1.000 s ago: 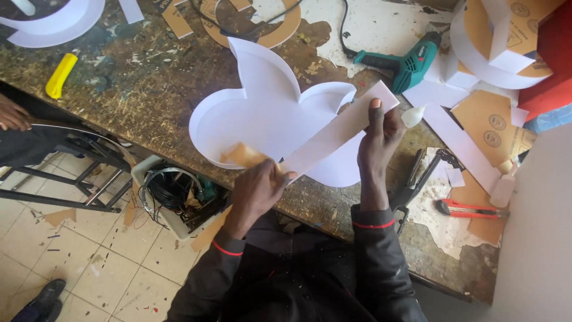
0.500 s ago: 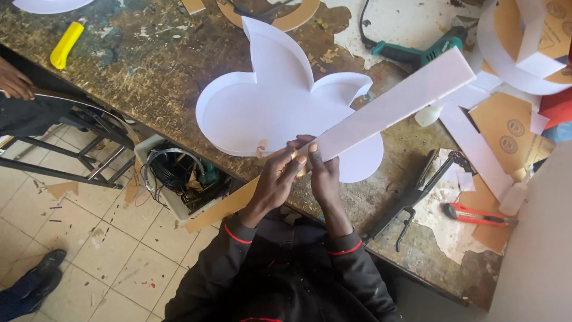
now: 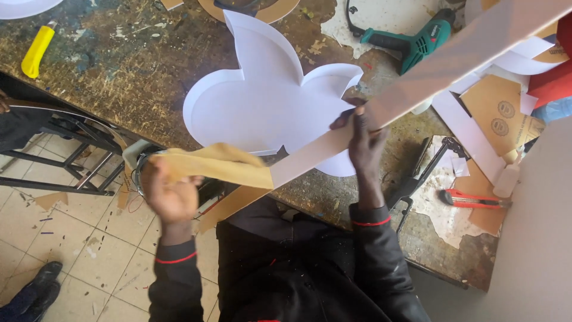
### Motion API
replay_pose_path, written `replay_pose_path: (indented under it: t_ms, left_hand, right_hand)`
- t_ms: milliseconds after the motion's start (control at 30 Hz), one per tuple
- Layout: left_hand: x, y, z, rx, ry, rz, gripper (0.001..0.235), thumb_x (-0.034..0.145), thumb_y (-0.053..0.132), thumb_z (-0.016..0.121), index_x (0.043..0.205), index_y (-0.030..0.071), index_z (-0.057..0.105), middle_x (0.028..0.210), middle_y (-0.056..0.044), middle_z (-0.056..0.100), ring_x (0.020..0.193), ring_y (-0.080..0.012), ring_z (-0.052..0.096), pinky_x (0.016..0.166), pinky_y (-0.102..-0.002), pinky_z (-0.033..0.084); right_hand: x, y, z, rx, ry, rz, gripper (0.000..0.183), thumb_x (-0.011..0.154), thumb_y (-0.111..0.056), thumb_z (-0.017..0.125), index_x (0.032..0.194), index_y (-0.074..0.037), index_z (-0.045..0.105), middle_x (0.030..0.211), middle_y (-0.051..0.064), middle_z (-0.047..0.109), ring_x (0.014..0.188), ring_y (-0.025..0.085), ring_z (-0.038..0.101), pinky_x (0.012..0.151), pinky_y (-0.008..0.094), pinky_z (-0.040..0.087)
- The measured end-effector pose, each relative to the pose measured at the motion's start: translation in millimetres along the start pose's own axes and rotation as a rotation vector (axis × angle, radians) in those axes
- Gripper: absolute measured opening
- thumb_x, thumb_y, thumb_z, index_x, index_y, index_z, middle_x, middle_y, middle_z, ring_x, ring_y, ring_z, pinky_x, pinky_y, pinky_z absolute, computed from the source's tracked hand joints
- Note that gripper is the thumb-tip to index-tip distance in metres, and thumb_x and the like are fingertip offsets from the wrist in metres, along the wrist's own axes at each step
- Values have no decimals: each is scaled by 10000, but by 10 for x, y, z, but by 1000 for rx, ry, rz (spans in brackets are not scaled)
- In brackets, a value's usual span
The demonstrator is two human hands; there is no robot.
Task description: Attaching a white plastic border strip to a butterfly-shaped sign using glue.
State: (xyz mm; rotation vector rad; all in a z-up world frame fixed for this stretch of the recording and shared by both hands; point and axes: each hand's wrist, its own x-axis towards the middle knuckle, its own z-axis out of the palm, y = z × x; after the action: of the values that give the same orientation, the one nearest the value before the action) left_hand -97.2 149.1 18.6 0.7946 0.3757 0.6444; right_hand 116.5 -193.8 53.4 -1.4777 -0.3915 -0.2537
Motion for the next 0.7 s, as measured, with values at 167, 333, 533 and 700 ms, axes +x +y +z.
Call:
replay_pose_path:
  t_ms: [167,333,533,700]
  left_hand:
    - [138,281,-232,1265,-19,213,272,1137,264,739,1178,22,623,995,-169,573,874,-417,617,746,-587,507]
    - [-169,-106,-173,1390,133,839,501,1085,304,926,1390,52,619,1018,-97,543,784,-310,669,695,-470,593]
    - [-630,-492,733,1468,-531,437,640,1096,655,683,777,101,643,530,-53,494,405,-243,534,432,-361,405]
    - [-289,-1096,534,1199,-796,50,533,1248,375,549,809,83,622,556,-63,442,450,-236,508,520,-361,462]
  right_hand:
    - [137,-161,-127,99,40,-17,457,1236,-397,533,1309,8,732,756,132,731,752,265,838,746,404,745]
    - [215,-342,65,130,48,-36,479,1228,-423,532,1281,3,744,742,147,722,750,289,846,745,431,751]
    - [227,-593,260,159,-29,-39,499,1223,-430,530,1276,24,731,735,172,709,751,316,849,742,458,759]
    - [258,-813,239,62,-87,-66,517,1233,-420,524,1297,44,740,774,200,730,783,325,849,752,477,753]
